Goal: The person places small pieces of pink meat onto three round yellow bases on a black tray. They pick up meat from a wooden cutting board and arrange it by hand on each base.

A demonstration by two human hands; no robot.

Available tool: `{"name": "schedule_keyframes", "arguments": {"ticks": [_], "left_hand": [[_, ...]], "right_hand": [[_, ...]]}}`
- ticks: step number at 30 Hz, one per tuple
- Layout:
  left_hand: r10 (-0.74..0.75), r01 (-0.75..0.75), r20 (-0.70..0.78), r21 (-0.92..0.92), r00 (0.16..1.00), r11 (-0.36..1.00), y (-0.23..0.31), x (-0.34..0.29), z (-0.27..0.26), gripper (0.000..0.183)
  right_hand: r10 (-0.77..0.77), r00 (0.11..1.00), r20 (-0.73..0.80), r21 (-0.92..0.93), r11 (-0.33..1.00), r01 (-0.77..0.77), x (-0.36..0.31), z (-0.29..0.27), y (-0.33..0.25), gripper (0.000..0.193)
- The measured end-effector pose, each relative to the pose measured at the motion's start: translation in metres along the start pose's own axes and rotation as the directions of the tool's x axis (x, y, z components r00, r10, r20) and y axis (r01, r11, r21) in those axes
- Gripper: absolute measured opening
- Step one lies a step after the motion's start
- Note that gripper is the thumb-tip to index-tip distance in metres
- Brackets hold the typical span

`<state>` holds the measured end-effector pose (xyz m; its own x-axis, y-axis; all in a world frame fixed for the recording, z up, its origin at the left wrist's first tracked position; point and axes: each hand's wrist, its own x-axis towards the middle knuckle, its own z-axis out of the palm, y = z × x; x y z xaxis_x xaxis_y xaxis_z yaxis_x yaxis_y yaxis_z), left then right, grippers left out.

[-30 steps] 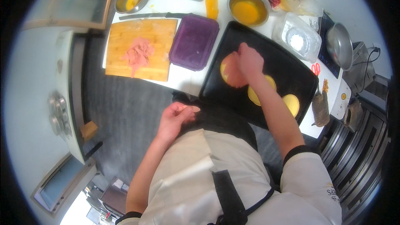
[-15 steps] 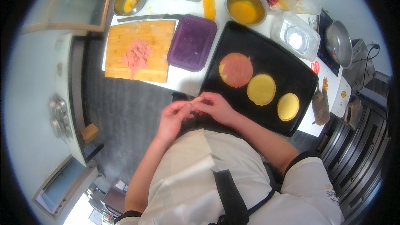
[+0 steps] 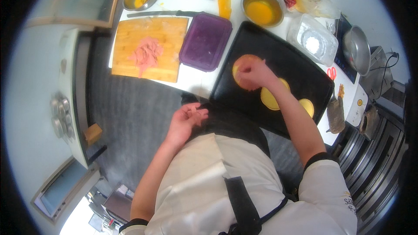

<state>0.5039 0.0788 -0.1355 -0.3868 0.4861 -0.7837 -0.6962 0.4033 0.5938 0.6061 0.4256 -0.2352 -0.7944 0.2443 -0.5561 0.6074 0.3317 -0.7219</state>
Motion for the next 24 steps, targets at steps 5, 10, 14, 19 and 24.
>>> {"name": "schedule_keyframes", "arguments": {"ticks": [5,10,14,19,24], "left_hand": [[-0.006,0.005,-0.044,-0.035,0.999,0.999,-0.002,-0.003,0.001,0.033],[-0.018,0.015,-0.063,-0.043,0.998,0.999,-0.002,-0.004,0.002,0.021],[-0.019,0.016,-0.041,-0.066,0.999,0.998,-0.002,-0.005,0.002,0.011],[-0.001,0.000,-0.011,-0.080,1.000,0.997,-0.004,-0.004,0.003,0.008],[0.024,-0.025,-0.020,-0.034,1.000,0.999,-0.005,-0.002,0.005,0.011]], "right_hand": [[-0.039,0.994,-0.099,-0.050,0.998,0.034,0.027,0.007,0.016,0.031],[-0.022,0.977,-0.210,-0.042,0.999,0.013,0.036,0.018,0.028,0.030],[0.009,0.963,-0.269,-0.124,0.991,-0.044,0.033,0.025,0.025,0.031],[0.098,0.946,-0.311,-0.183,0.970,-0.160,0.025,0.027,0.014,0.032],[0.043,0.891,-0.452,-0.100,0.990,-0.099,0.003,0.034,-0.007,0.035]]}}
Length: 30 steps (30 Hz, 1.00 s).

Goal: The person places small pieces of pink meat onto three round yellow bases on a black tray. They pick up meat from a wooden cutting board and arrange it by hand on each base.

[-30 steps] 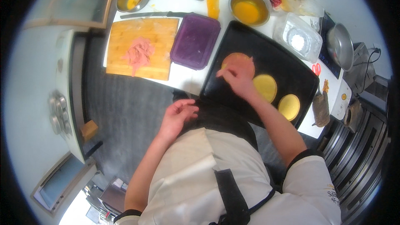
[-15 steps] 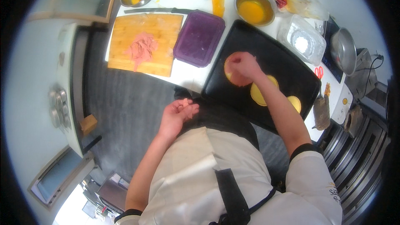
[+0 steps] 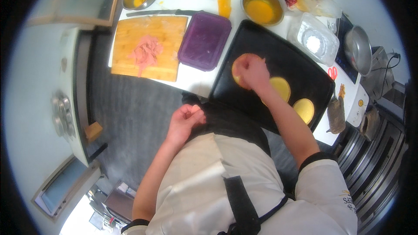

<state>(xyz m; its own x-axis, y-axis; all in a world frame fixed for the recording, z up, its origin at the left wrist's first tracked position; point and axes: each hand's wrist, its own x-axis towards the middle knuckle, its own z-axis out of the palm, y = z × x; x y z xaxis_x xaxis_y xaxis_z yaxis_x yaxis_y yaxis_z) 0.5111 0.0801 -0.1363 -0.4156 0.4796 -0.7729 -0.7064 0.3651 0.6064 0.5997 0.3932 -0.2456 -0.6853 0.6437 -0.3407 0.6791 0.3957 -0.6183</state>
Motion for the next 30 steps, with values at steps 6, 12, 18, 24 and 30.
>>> {"name": "schedule_keyframes", "arguments": {"ticks": [6,12,18,24,30], "left_hand": [[-0.020,0.019,0.020,0.060,1.000,0.998,0.002,0.003,0.000,0.015],[-0.058,0.056,0.048,0.033,0.997,0.998,-0.001,0.010,-0.004,0.018],[-0.056,0.047,0.083,0.100,0.995,0.994,-0.005,0.015,-0.001,0.024],[-0.053,0.043,0.088,0.114,0.995,0.993,-0.006,0.014,-0.003,0.028],[-0.092,0.088,0.036,0.113,0.995,0.990,-0.003,0.013,-0.001,0.024]], "right_hand": [[-0.443,0.779,0.445,0.656,0.753,0.054,-0.085,0.015,-0.056,0.025],[-0.407,0.769,0.493,0.658,0.753,-0.023,-0.111,0.014,-0.075,0.024],[-0.305,0.826,0.474,0.639,0.765,-0.084,-0.103,0.010,-0.059,0.023],[-0.055,0.989,0.139,0.483,0.876,-0.019,-0.069,0.000,0.009,0.025],[0.191,0.982,0.007,0.491,0.855,-0.170,-0.027,-0.024,0.068,0.026]]}}
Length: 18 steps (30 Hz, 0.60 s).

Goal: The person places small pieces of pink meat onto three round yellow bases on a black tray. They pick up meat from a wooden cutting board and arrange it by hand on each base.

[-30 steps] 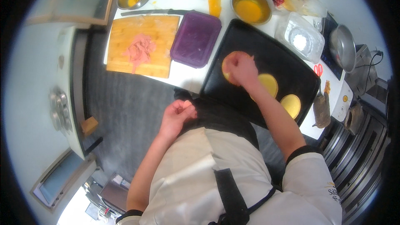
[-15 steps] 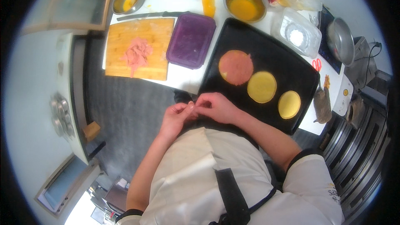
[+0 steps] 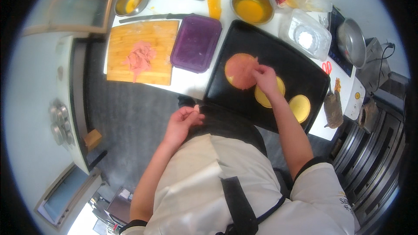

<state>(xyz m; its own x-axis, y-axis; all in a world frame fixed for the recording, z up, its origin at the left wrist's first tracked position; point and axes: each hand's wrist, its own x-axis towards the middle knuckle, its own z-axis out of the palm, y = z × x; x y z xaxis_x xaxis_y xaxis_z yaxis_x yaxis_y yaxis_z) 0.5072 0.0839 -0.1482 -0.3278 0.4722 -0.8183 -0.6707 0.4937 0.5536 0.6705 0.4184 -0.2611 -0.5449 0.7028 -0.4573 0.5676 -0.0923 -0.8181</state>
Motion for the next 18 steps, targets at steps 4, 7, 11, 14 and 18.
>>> {"name": "schedule_keyframes", "arguments": {"ticks": [4,7,11,14,18], "left_hand": [[0.030,-0.030,0.004,0.027,1.000,0.999,0.001,-0.001,0.000,0.021],[0.056,-0.056,0.013,0.051,0.998,0.997,0.000,0.000,0.000,0.019],[0.100,-0.100,0.009,0.084,0.995,0.991,0.001,0.001,0.000,0.016],[0.089,-0.089,-0.005,0.087,0.996,0.992,0.001,-0.001,0.000,0.016],[0.083,-0.082,-0.009,0.082,0.997,0.993,-0.001,-0.003,0.000,0.016]], "right_hand": [[-0.021,0.999,0.025,0.007,1.000,0.021,0.015,-0.004,0.000,0.026],[0.054,0.996,0.073,-0.009,0.999,-0.054,0.009,0.013,0.000,0.024],[-0.138,0.976,0.170,-0.322,0.928,0.187,-0.005,0.035,-0.007,0.025],[-0.152,0.946,0.286,-0.498,0.820,0.282,-0.008,0.041,-0.014,0.029],[-0.188,0.946,0.264,-0.631,0.708,0.317,-0.008,0.051,-0.021,0.027]]}}
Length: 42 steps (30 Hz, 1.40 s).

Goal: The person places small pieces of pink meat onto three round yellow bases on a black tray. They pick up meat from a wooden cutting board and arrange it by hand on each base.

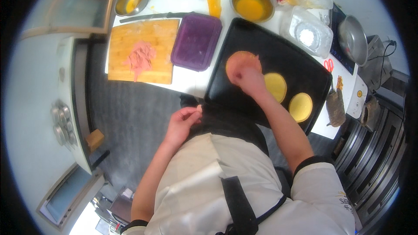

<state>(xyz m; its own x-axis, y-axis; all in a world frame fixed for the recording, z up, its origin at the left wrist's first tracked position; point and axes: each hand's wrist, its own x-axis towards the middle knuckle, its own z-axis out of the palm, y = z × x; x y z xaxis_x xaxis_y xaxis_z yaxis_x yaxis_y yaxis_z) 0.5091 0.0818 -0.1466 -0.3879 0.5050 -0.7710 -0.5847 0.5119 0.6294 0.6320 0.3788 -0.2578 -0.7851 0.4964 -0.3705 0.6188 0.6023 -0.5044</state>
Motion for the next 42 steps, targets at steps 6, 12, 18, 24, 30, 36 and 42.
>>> {"name": "schedule_keyframes", "arguments": {"ticks": [6,12,18,24,30,36,42], "left_hand": [[0.014,-0.014,-0.029,-0.001,0.999,1.000,-0.004,-0.001,0.000,0.015],[-0.008,0.008,-0.015,0.006,1.000,1.000,-0.002,-0.002,0.001,0.015],[0.011,-0.009,0.017,-0.101,1.000,0.995,0.001,-0.003,0.002,0.014],[0.026,-0.026,0.102,0.000,0.994,1.000,-0.002,0.006,0.003,0.014],[0.022,-0.020,0.108,-0.018,0.994,1.000,-0.001,0.008,0.005,0.015],[-0.005,0.012,0.119,-0.062,0.993,0.998,0.002,0.006,0.007,0.028],[-0.064,0.163,0.183,-0.598,0.981,0.785,0.012,0.000,-0.004,0.063]], "right_hand": [[-0.076,0.997,0.008,-0.226,0.971,0.076,0.015,-0.003,-0.014,0.024],[0.006,0.999,0.051,-0.185,0.983,0.003,0.007,-0.014,-0.014,0.029],[0.027,0.984,0.176,0.376,0.922,-0.093,-0.050,-0.019,-0.036,0.035],[-0.277,0.882,0.382,0.863,0.449,-0.233,-0.081,0.011,-0.085,0.028],[-0.279,0.897,0.343,0.853,0.493,-0.172,-0.076,0.013,-0.084,0.024],[-0.229,0.920,0.318,0.886,0.417,-0.202,-0.076,0.009,-0.091,0.022],[-0.385,0.892,0.238,0.891,0.452,-0.043,-0.086,-0.028,-0.126,0.017]]}}
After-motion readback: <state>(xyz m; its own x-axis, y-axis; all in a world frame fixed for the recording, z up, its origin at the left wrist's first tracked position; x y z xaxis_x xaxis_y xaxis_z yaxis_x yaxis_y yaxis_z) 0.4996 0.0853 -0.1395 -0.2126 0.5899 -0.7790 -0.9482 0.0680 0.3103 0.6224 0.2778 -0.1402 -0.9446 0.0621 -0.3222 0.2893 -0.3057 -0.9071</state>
